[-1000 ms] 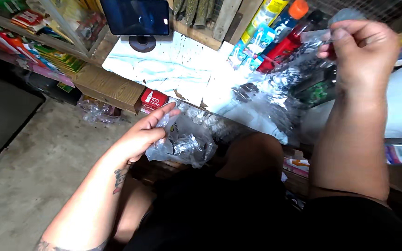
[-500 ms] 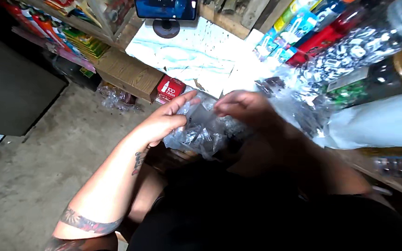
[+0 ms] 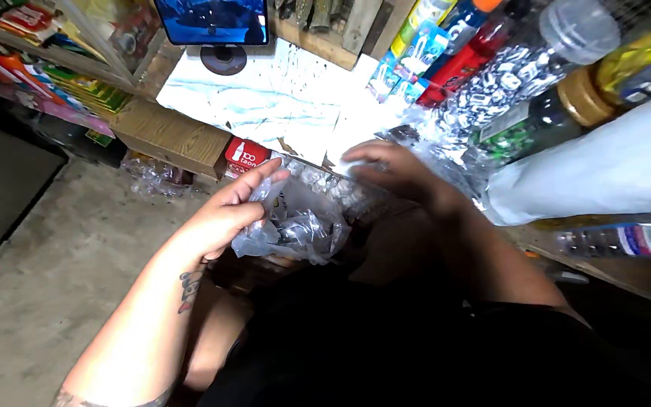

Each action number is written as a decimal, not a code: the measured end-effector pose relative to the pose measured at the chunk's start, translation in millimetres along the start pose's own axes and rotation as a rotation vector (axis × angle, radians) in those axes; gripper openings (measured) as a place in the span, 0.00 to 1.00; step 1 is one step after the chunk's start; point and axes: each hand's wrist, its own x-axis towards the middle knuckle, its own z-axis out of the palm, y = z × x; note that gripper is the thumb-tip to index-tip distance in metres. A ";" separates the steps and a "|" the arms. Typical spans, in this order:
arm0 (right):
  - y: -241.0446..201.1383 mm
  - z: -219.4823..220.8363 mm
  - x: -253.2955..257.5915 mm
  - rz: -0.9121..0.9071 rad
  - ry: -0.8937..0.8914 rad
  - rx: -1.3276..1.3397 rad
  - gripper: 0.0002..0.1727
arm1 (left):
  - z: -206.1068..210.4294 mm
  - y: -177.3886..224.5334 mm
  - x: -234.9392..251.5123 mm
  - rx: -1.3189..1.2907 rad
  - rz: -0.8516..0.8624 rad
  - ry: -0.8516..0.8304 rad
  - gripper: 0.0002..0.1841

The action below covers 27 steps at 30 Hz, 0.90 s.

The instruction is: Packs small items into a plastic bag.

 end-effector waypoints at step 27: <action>43.0 -74.7 -53.3 0.622 0.494 0.026 0.20 | 8.7 -33.6 0.3 -0.033 0.114 0.072 0.40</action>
